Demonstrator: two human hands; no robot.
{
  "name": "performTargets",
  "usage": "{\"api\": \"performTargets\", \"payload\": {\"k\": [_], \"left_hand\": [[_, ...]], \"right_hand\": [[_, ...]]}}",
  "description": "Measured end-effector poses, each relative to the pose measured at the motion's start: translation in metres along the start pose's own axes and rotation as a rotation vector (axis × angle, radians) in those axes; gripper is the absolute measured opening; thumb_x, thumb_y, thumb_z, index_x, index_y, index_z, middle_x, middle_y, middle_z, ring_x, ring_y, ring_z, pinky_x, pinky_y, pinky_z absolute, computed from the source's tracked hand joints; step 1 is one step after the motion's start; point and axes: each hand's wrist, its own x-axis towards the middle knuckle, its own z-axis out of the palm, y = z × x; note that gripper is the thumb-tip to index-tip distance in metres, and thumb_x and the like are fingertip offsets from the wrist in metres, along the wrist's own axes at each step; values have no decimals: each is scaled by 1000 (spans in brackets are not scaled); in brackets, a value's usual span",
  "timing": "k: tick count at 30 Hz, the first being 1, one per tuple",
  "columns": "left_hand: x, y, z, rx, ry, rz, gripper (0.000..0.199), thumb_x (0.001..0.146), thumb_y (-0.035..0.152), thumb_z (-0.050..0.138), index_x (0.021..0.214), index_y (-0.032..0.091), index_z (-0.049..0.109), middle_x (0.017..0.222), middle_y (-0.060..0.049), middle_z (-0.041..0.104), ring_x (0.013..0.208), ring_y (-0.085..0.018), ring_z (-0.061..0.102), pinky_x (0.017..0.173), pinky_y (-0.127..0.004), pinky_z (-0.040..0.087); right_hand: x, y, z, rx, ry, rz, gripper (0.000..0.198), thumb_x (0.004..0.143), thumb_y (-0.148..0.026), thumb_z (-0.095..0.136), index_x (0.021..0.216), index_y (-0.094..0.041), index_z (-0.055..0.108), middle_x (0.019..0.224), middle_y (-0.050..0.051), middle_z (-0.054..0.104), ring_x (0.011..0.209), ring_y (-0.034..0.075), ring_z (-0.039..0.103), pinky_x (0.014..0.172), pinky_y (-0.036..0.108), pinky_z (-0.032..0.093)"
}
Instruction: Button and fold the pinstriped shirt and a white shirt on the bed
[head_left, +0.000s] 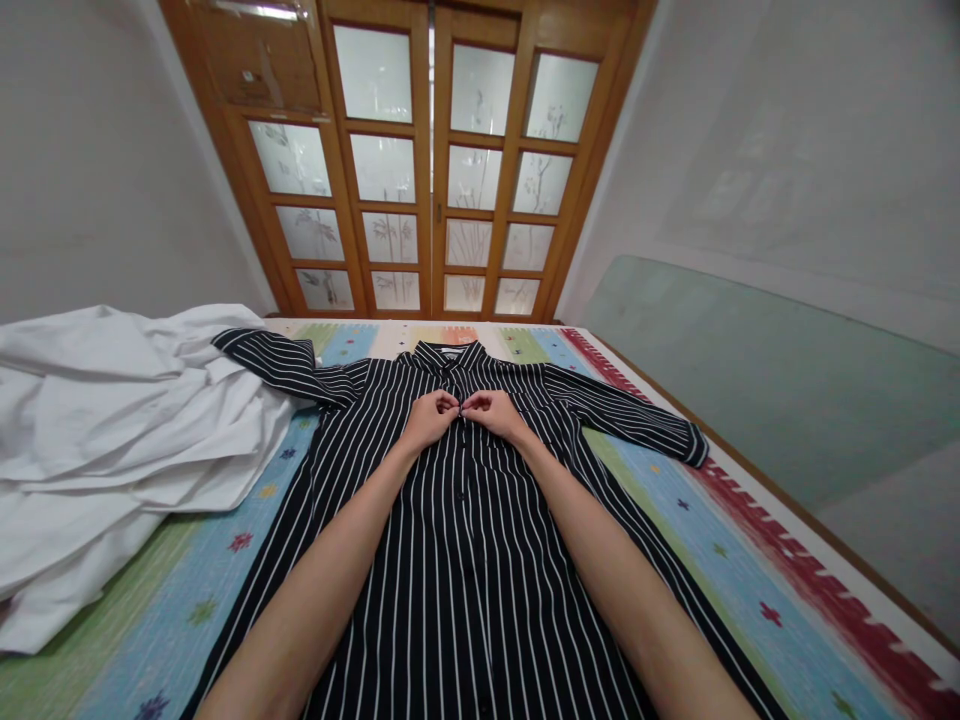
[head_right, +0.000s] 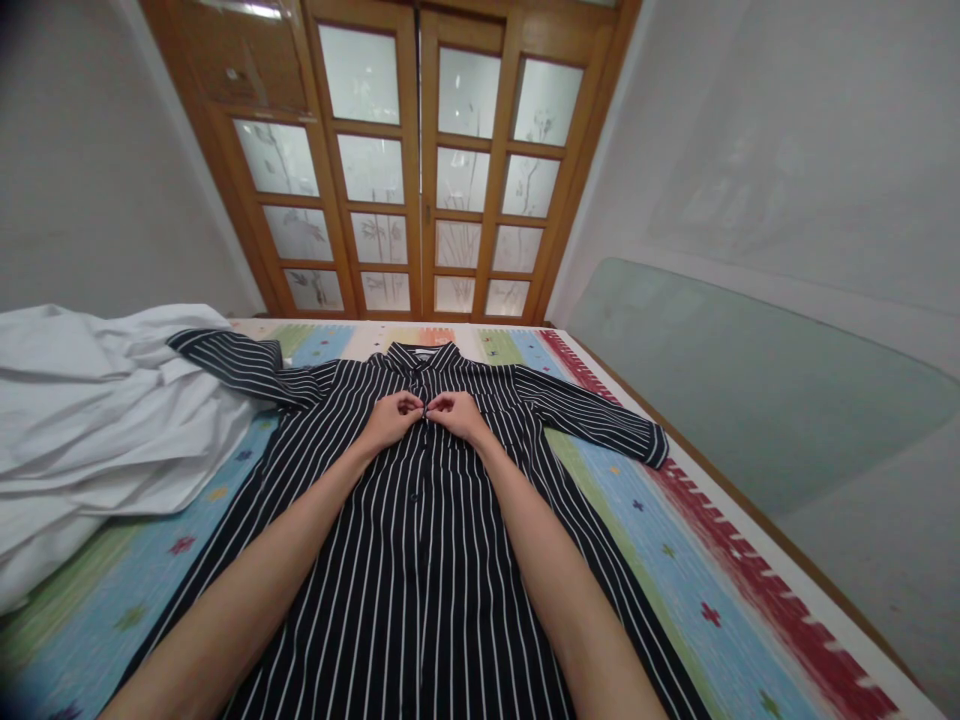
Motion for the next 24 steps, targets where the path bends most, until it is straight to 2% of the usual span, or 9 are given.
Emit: {"api": "performTargets", "payload": {"k": [4, 8, 14, 24], "left_hand": [[-2, 4, -3, 32, -8, 10, 7, 75, 20, 64, 75, 17, 70, 78, -4, 74, 74, -18, 68, 73, -29, 52], [-4, 8, -5, 75, -37, 19, 18, 77, 32, 66, 72, 17, 73, 76, -5, 74, 73, -19, 68, 72, -29, 50], [-3, 5, -5, 99, -22, 26, 13, 76, 26, 67, 70, 17, 74, 73, -4, 74, 70, -18, 67, 70, -28, 49], [1, -3, -3, 67, -28, 40, 11, 75, 20, 63, 68, 16, 70, 70, -3, 72, 68, -16, 65, 68, -26, 48]], "right_hand": [[0, 1, 0, -29, -10, -27, 14, 68, -26, 71, 75, -14, 71, 67, 2, 68, 57, 12, 56, 57, 23, 44], [0, 2, 1, -51, -8, -51, 10, 68, -22, 67, 74, -14, 72, 64, 1, 66, 54, 10, 53, 53, 22, 41], [-1, 1, 2, -59, -1, -60, 13, 66, -14, 63, 75, -15, 73, 68, 2, 68, 55, 11, 54, 55, 22, 42], [0, 3, 2, -69, 17, -70, 12, 67, -22, 69, 76, -14, 73, 65, 2, 67, 54, 10, 52, 54, 22, 41]]}}
